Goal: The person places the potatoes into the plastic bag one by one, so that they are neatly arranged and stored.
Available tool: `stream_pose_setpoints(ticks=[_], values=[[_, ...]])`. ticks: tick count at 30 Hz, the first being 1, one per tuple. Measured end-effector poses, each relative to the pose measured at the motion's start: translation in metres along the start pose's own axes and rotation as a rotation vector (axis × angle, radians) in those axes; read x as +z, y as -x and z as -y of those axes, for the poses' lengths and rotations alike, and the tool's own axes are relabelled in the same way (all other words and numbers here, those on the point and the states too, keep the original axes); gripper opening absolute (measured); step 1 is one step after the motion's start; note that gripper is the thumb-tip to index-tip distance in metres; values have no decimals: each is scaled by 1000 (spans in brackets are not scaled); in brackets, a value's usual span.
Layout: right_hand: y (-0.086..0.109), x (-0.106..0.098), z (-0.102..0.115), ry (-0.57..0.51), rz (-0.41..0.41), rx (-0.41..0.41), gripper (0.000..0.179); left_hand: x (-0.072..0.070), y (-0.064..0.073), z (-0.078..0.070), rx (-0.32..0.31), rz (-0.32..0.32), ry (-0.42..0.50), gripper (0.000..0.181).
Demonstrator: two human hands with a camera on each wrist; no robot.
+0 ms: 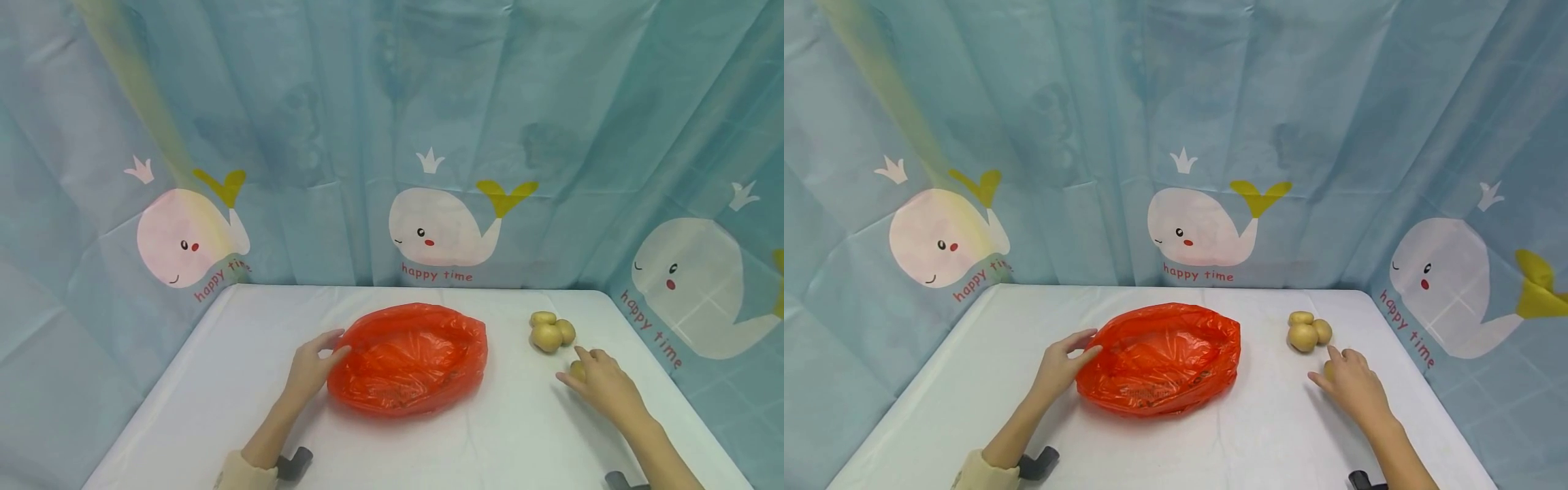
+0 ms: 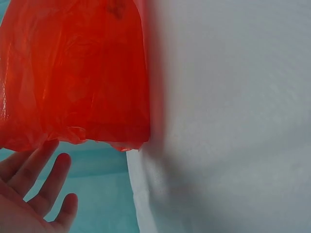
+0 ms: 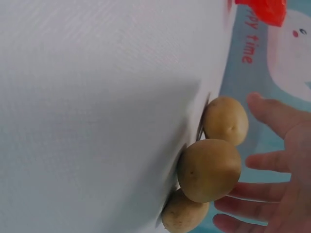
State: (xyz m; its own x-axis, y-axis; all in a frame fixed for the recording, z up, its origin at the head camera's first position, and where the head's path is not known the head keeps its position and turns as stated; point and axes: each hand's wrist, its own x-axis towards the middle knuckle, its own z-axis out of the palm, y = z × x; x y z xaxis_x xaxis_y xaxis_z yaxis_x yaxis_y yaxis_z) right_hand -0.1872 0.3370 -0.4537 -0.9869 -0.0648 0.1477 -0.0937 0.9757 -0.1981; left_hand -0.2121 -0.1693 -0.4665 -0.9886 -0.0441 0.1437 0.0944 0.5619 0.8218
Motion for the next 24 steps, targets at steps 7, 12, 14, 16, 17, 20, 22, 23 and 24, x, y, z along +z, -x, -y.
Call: stream_pose_setpoints(ticks=[7, 12, 14, 16, 17, 20, 22, 23, 24], values=[[2, 3, 0, 64, -49, -33, 61, 0, 0, -1, -7, -14, -29, 45], [3, 3, 1, 70, -50, -20, 56, -2, 0, -2, -14, -13, -42, 41], [3, 4, 1, 62, -55, -18, 52, -2, 0, -3, -14, -16, -49, 39], [4, 4, 1, 53, -65, -19, 47, -2, 0, -4, -15, -20, -54, 38], [5, 5, 1, 51, -72, -24, 45, -2, 0, -4, -16, -22, -55, 38], [6, 5, 1, 47, -87, -29, 42, -2, 1, -4, -15, -27, -58, 37], [6, 5, 1, 49, -97, -34, 41, -2, 1, -4, -13, -31, -60, 36], [6, 5, 1, 50, -100, -35, 41, -2, 1, -4, -12, -34, -60, 36], [6, 5, 1, 50, -103, -35, 42, -2, 2, -4, -9, -37, -62, 35]])
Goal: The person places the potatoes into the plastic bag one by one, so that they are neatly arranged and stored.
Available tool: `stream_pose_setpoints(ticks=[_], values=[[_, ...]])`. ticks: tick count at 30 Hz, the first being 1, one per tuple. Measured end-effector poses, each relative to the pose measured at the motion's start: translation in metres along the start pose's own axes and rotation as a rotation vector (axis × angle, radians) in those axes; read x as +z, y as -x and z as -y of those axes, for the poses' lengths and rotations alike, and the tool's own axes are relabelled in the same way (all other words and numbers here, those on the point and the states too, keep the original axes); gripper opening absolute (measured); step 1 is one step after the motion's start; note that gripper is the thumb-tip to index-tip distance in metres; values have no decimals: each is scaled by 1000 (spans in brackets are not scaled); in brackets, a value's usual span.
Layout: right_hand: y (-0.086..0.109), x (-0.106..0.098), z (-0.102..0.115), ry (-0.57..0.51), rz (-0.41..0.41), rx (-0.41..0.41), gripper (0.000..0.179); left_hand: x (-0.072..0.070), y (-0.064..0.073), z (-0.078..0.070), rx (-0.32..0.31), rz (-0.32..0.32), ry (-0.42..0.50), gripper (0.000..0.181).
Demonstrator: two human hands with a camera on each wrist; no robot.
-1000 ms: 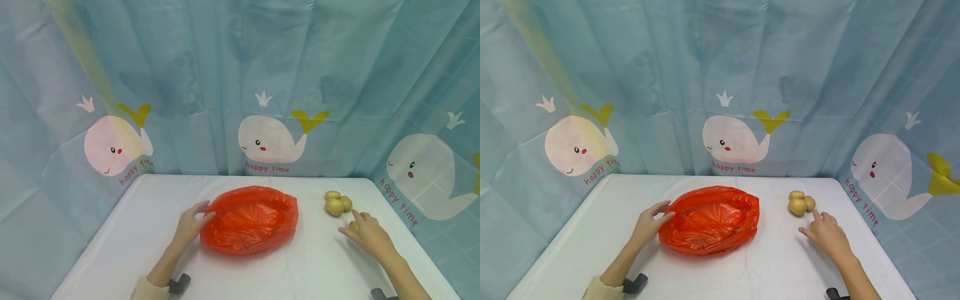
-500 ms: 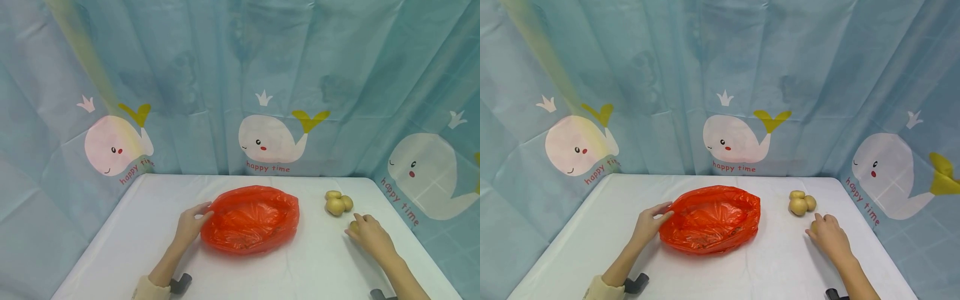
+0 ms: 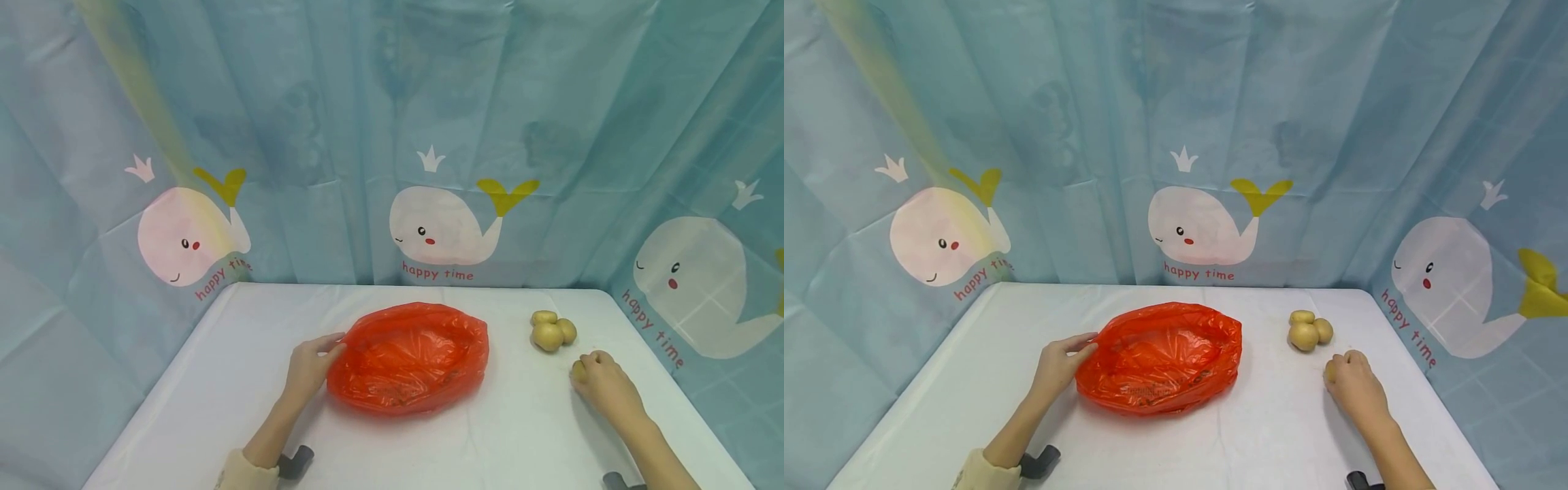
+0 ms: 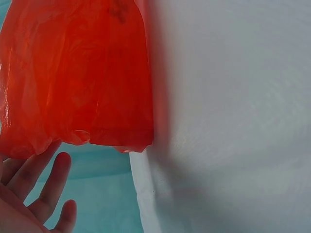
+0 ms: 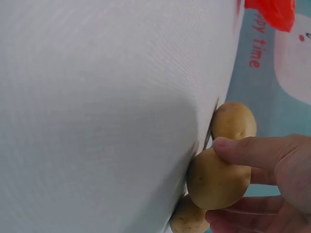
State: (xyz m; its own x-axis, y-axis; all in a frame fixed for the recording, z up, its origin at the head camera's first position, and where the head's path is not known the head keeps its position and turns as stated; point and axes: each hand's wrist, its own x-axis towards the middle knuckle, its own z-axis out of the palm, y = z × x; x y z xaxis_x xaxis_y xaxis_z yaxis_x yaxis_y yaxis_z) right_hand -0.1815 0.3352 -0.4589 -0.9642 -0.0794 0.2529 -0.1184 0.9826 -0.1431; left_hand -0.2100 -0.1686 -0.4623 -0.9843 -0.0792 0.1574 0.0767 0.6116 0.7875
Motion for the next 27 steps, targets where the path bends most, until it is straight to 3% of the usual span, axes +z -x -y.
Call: stream_pose_setpoints(ticks=[12, 18, 27], values=[[0, 3, 1, -2, 21, 51, 42, 2, 1, 1, 17, -38, -5, 31], [0, 5, -2, -7, 14, 39, 42, 2, 1, 1, 20, -44, 3, 30], [-1, 6, -5, -4, -8, 14, 41, -1, -3, -6, -31, 27, -48, 37]])
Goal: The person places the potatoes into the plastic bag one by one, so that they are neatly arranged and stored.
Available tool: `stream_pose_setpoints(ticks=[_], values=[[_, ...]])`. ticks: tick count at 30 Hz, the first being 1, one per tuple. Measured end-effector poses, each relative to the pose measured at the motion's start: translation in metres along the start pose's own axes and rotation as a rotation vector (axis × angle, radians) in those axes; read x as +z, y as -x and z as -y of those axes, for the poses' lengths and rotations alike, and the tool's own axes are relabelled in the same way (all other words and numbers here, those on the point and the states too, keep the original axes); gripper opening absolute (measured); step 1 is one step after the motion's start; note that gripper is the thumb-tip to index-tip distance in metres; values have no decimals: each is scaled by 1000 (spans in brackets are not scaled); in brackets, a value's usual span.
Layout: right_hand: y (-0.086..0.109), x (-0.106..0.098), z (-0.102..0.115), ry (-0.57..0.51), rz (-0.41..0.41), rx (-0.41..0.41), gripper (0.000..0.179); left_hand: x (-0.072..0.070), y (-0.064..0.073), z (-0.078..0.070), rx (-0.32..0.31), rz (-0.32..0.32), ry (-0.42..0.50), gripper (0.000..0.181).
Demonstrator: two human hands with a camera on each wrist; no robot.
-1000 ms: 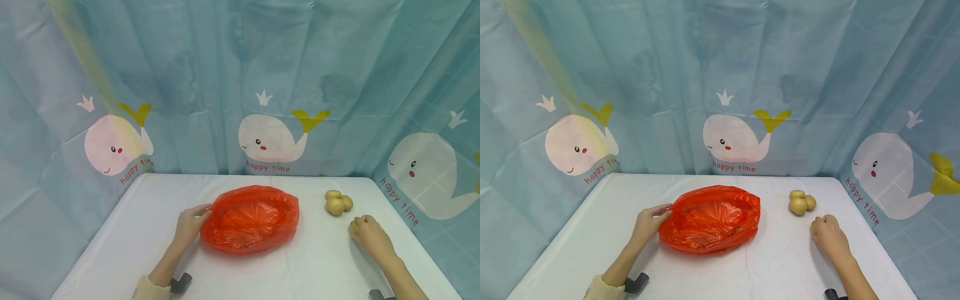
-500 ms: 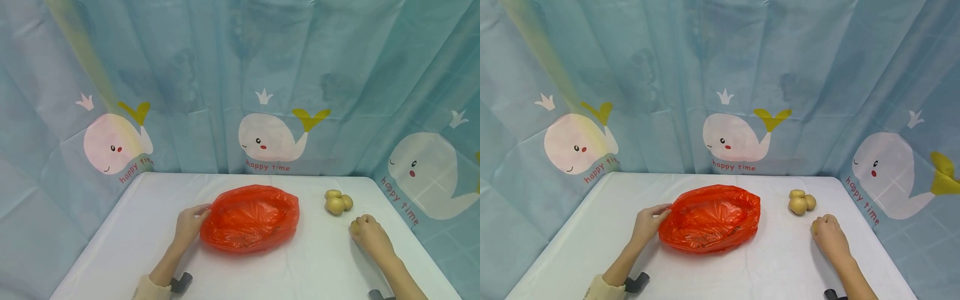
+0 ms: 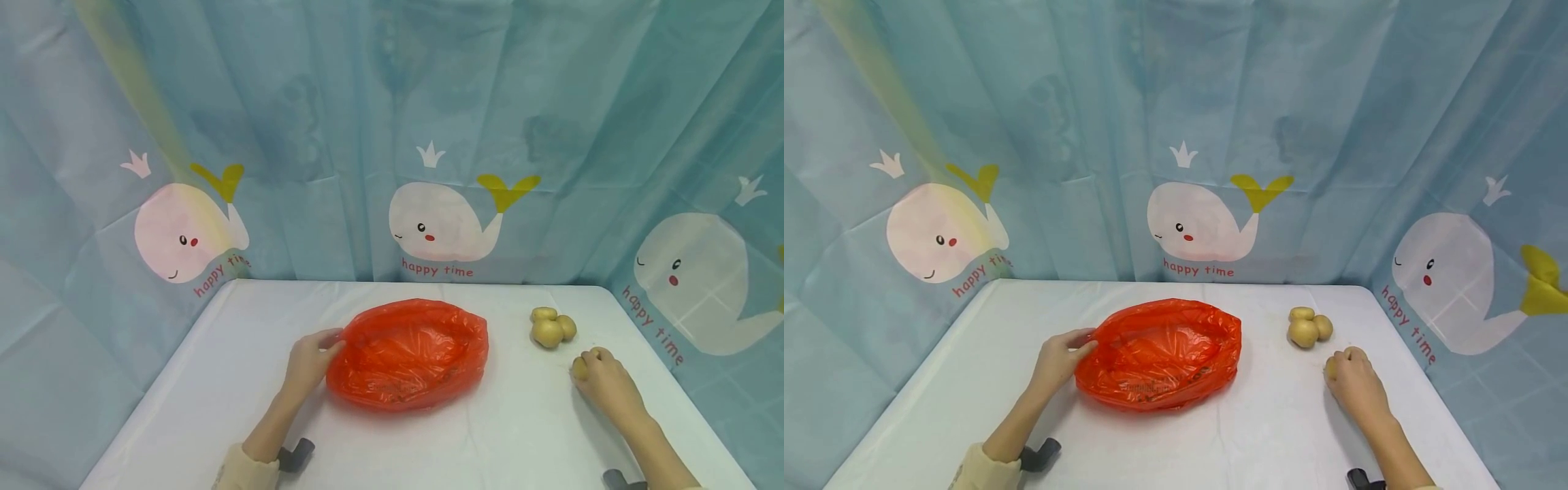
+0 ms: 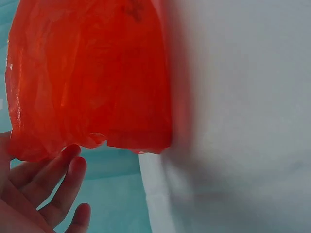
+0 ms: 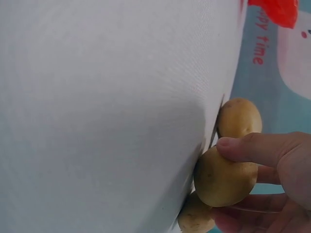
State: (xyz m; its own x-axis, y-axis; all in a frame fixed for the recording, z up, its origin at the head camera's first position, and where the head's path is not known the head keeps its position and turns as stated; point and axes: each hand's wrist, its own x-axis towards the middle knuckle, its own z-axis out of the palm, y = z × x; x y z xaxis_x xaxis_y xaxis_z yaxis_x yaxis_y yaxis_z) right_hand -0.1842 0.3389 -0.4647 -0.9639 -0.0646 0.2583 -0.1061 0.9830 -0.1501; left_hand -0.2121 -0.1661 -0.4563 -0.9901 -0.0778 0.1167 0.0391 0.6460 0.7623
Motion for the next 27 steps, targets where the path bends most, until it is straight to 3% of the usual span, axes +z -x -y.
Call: stream_pose_setpoints(ticks=[10, 18, 27], values=[[0, 1, -1, 14, 10, 1, 43, 2, -6, -6, 22, -17, -69, 47], [0, 1, -1, 16, 17, 9, 44, 6, -10, -6, -2, -22, -33, 39], [-2, 1, -3, 6, 30, 19, 45, 9, -12, -6, -15, -16, -64, 37]])
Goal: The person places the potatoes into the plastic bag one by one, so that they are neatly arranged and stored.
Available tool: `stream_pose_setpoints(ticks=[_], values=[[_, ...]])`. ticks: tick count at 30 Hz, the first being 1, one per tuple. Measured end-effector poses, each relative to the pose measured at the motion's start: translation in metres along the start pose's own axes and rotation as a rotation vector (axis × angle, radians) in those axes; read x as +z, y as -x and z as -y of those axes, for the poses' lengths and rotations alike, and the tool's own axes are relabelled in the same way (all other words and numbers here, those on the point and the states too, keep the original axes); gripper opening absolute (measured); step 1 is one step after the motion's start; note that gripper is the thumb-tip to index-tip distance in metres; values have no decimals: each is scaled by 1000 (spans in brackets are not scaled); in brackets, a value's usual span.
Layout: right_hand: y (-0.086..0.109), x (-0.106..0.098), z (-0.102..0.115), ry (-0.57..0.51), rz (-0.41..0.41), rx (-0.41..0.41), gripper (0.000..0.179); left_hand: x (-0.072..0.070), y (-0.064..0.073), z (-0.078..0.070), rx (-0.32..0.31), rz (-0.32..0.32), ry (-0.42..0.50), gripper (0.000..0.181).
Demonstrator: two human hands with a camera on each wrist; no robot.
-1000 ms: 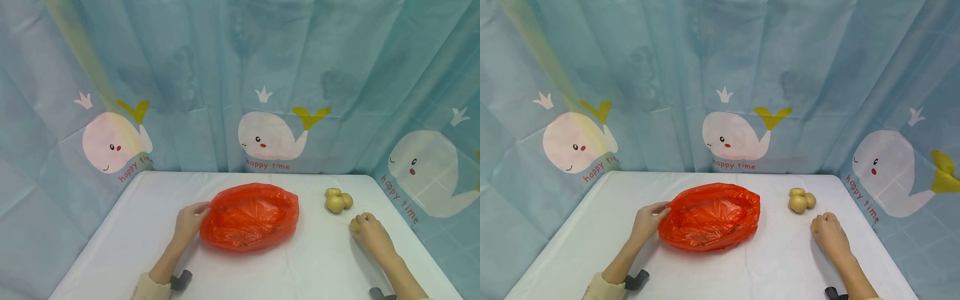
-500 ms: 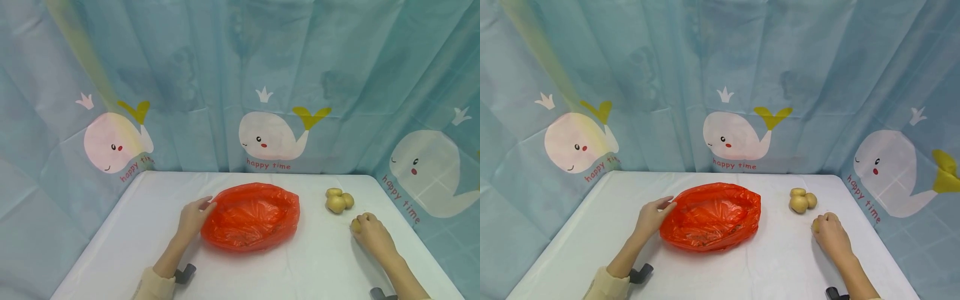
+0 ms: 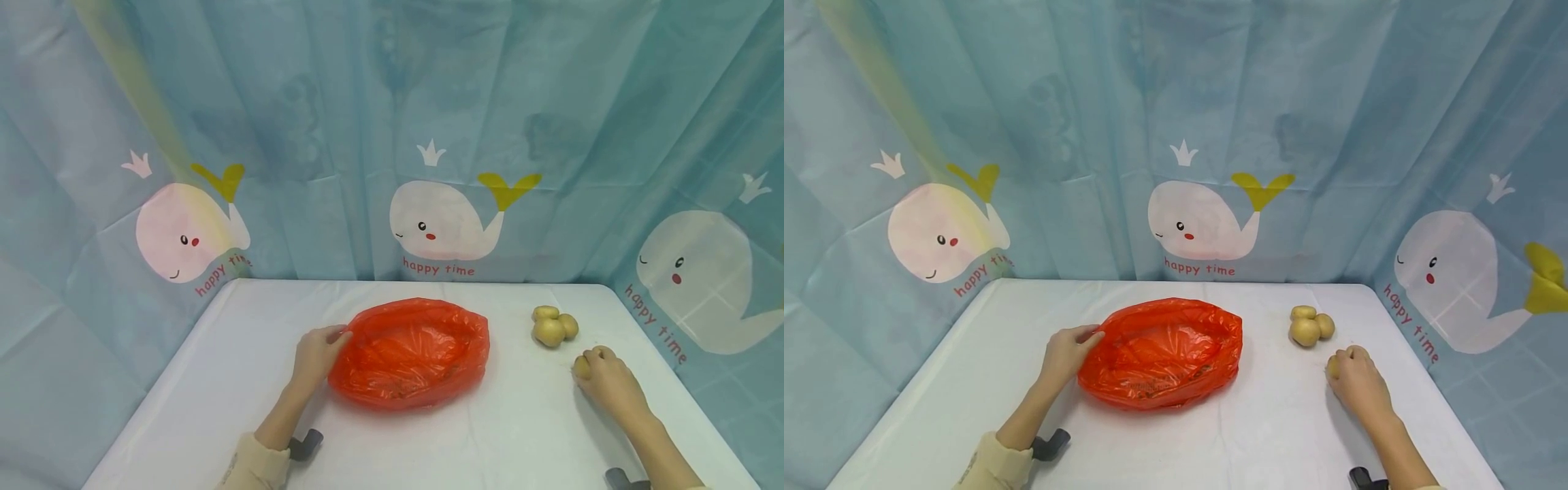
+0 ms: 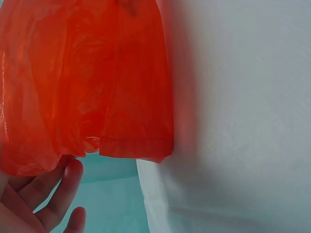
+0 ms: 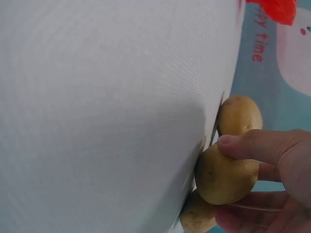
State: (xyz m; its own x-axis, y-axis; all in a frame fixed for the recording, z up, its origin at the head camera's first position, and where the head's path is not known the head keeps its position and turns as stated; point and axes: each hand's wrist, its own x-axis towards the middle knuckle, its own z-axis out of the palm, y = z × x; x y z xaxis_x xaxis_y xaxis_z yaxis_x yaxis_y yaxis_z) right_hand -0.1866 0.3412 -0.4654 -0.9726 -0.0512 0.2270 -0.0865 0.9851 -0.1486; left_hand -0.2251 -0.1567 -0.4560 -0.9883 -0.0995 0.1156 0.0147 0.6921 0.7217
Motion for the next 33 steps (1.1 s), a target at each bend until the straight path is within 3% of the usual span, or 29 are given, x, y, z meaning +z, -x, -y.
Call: stream_pose_setpoints(ticks=[14, 22, 33], values=[[-2, -2, -1, -95, 43, 28, 46, -1, 1, -2, 18, -28, 0, 31], [-5, -4, 4, -178, 72, 88, 49, 0, 2, 0, 13, -47, 5, 30], [-9, -8, 8, -248, 79, 75, 53, 0, 3, 1, 42, -63, 5, 29]])
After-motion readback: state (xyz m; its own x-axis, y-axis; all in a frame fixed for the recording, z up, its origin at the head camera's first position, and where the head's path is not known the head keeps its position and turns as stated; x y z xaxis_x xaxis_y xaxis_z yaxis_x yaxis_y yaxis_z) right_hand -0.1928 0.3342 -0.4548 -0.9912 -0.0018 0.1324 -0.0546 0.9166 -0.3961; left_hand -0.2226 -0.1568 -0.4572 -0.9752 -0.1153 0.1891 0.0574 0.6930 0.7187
